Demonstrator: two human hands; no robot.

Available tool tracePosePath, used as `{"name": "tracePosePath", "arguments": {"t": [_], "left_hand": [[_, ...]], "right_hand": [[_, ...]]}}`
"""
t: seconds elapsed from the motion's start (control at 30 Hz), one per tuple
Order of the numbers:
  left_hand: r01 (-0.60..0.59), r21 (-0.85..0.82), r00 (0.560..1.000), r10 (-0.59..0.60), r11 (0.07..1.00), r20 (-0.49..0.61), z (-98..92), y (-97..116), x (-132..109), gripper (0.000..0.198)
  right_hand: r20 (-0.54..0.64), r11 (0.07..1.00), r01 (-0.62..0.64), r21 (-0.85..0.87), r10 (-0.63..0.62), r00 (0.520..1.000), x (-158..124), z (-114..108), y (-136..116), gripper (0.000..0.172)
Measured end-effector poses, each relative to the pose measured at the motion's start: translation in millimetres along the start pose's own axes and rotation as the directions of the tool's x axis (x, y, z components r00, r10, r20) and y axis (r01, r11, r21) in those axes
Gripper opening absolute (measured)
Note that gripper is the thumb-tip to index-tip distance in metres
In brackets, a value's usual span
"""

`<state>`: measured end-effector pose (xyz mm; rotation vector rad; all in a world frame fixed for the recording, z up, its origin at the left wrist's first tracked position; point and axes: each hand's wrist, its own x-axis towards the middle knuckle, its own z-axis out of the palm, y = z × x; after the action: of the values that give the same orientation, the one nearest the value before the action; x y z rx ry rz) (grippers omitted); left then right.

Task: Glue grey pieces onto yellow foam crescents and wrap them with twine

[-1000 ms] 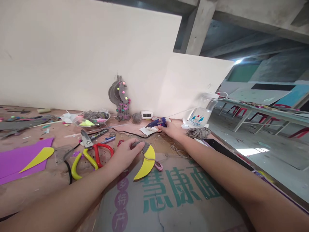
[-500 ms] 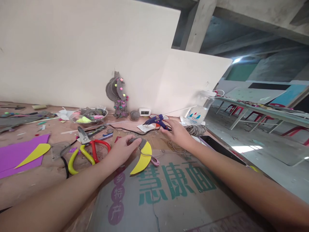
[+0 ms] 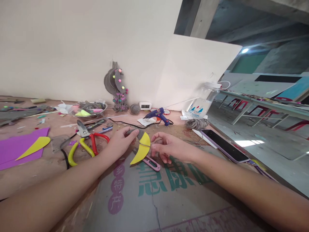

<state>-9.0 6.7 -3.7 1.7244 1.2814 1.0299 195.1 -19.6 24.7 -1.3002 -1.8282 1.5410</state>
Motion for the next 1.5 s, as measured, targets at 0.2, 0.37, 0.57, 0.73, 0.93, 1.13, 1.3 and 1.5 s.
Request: {"name": "tracePosePath", "arguments": {"t": [0.2,0.37,0.57,0.73,0.93,1.13,1.3,1.5], "left_hand": [[-0.029,-0.007,1.0,0.029,1.0,0.0,0.2,-1.3,0.4,0.035],[-0.024,0.017,0.999,0.024,1.0,0.038,-0.3,2.3,-0.9,0.033],[0.022,-0.01,0.998,-0.021,1.0,0.056,-0.4,4.6,-2.7,0.031],[0.026,-0.019,0.998,-0.025,0.999,0.049,0.0,2.3,-2.2,0.031],[-0.019,0.003,0.991,0.018,1.0,0.135,-0.2,0.9,-0.8,0.033],[-0.026,-0.008,0.981,0.027,1.0,0.192,0.3,3.3,-0.1,0.032],[-0.043,0.0,0.977,0.042,0.999,0.21,0.5,6.5,-1.2,0.03],[-0.033,0.064,0.973,0.018,0.997,0.23,-0.7,10.3,-4.0,0.031]], "right_hand": [[-0.238,0.917,0.183,-0.356,-0.278,0.931,1.3,-2.1,-0.8,0.018],[-0.313,0.776,0.287,-0.561,-0.52,0.795,-2.6,11.1,-0.8,0.018],[-0.297,0.747,0.248,-0.617,-0.513,0.806,5.0,5.8,11.5,0.017],[-0.267,0.736,0.198,-0.647,-0.462,0.846,14.2,-3.8,23.1,0.017],[-0.329,0.801,0.16,-0.577,-0.407,0.852,19.0,-6.3,26.7,0.019],[-0.358,0.822,0.131,-0.553,-0.377,0.854,18.6,-6.0,23.8,0.019],[-0.365,0.82,0.143,-0.554,-0.394,0.844,18.4,-5.0,24.2,0.019],[-0.378,0.821,0.161,-0.547,-0.414,0.828,17.9,-4.0,23.9,0.019]]}}
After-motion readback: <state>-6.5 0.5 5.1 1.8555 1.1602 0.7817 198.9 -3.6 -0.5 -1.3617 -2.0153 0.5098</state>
